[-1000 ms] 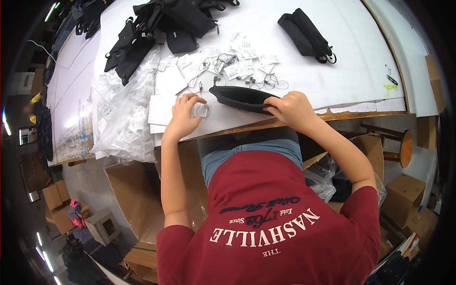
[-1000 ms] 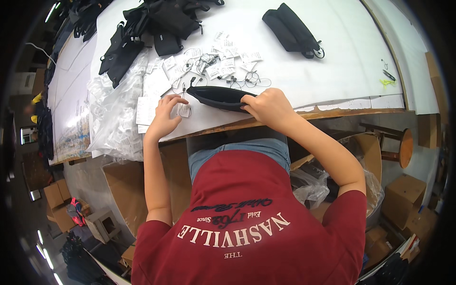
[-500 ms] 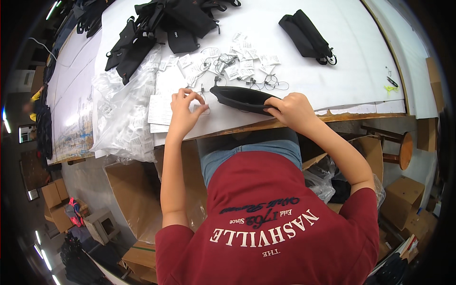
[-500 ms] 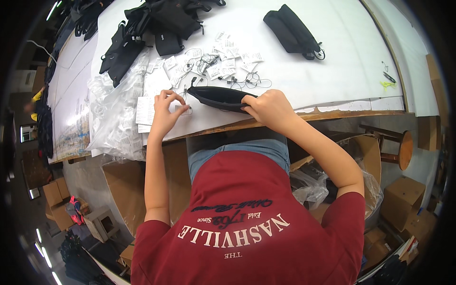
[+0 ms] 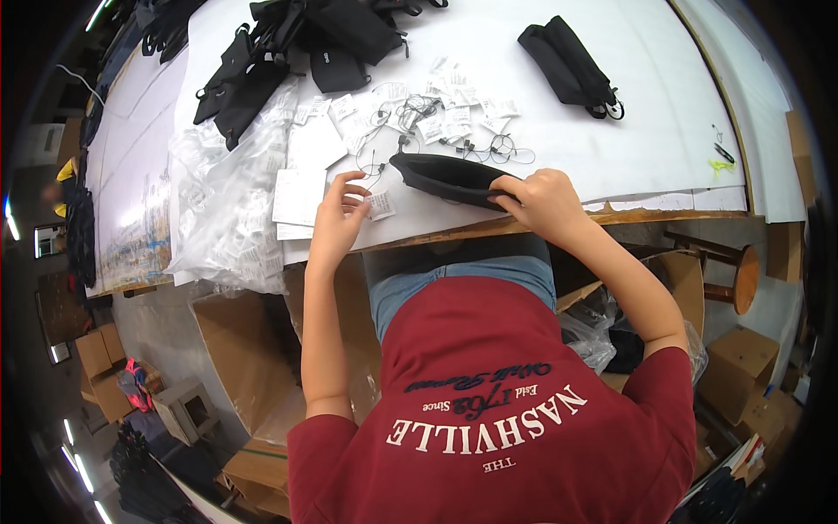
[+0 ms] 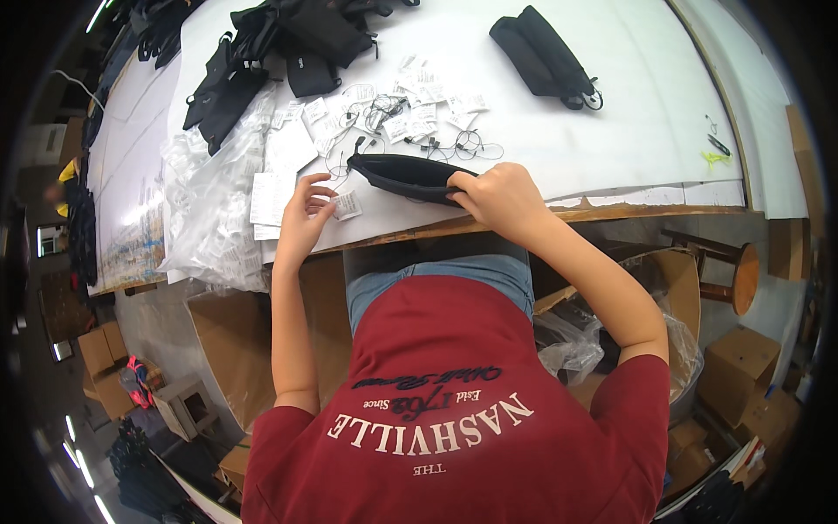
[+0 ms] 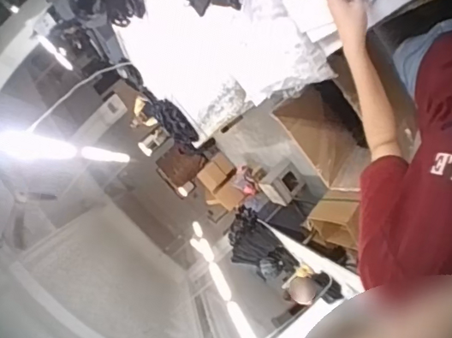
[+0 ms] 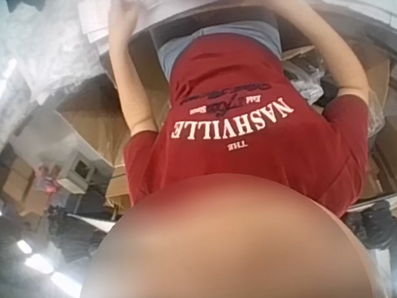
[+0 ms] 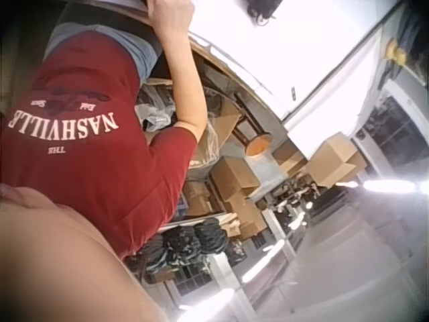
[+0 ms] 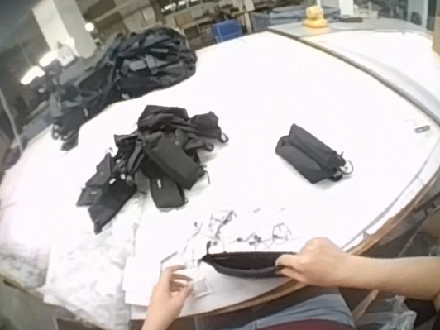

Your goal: Attaching tags and security wires to sunglasses cases.

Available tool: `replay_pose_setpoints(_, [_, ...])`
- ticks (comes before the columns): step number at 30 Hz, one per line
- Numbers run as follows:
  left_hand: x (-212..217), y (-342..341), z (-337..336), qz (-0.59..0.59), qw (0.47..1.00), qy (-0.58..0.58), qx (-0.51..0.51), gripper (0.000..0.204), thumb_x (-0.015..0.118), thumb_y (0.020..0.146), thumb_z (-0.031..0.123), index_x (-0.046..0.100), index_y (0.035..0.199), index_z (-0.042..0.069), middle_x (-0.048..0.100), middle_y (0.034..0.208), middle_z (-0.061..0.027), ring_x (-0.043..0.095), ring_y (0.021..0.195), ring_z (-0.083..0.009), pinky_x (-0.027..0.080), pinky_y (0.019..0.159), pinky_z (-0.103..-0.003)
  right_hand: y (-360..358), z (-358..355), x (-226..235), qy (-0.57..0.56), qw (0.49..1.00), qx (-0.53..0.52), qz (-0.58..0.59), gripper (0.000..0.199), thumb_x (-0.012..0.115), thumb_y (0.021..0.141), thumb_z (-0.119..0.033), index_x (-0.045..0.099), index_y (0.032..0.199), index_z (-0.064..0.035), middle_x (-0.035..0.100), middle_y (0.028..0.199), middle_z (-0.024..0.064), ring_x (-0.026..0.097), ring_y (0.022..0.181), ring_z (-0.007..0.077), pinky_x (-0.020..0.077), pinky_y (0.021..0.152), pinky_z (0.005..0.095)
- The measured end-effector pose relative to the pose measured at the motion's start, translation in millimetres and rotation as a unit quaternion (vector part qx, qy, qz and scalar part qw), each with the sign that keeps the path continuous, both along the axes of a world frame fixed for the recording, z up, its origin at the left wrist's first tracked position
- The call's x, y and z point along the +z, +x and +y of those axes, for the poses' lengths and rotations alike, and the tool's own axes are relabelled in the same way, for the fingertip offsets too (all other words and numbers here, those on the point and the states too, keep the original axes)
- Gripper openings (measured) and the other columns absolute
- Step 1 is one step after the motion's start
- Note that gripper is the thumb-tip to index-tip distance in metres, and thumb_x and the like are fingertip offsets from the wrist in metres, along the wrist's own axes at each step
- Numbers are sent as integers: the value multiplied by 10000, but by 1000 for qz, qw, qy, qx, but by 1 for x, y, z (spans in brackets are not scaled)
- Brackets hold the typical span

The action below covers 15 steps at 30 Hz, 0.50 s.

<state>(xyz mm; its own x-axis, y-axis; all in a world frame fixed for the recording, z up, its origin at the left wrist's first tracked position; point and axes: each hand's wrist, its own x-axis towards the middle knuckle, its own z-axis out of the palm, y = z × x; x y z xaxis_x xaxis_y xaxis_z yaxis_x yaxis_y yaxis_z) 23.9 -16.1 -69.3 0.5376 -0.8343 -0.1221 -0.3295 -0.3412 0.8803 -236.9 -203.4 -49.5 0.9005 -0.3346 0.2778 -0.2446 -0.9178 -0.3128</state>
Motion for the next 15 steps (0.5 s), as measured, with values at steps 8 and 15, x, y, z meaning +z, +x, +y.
replay_pose_setpoints(8, [8, -15, 1, -302, 949, 59, -64, 428, 743, 692, 73, 629, 1098, 146, 531, 1166, -106, 482, 1104, -281, 379, 958, -396, 0, 1, 0, 6, 1000, -4, -4, 143, 718, 772, -229, 660, 849, -123, 545, 499, 72, 570, 481, 251, 428, 490, 341])
replay_pose_setpoints(15, [17, -15, -8, -349, 936, -17, -49, 167, 760, 710, 141, 677, 854, 127, 546, 1156, -56, 444, 1090, -279, 303, 969, -411, -1, 1, 1, -7, 1000, 0, 4, 139, 719, 769, -232, 664, 839, -125, 546, 499, 66, 569, 478, 242, 428, 489, 343])
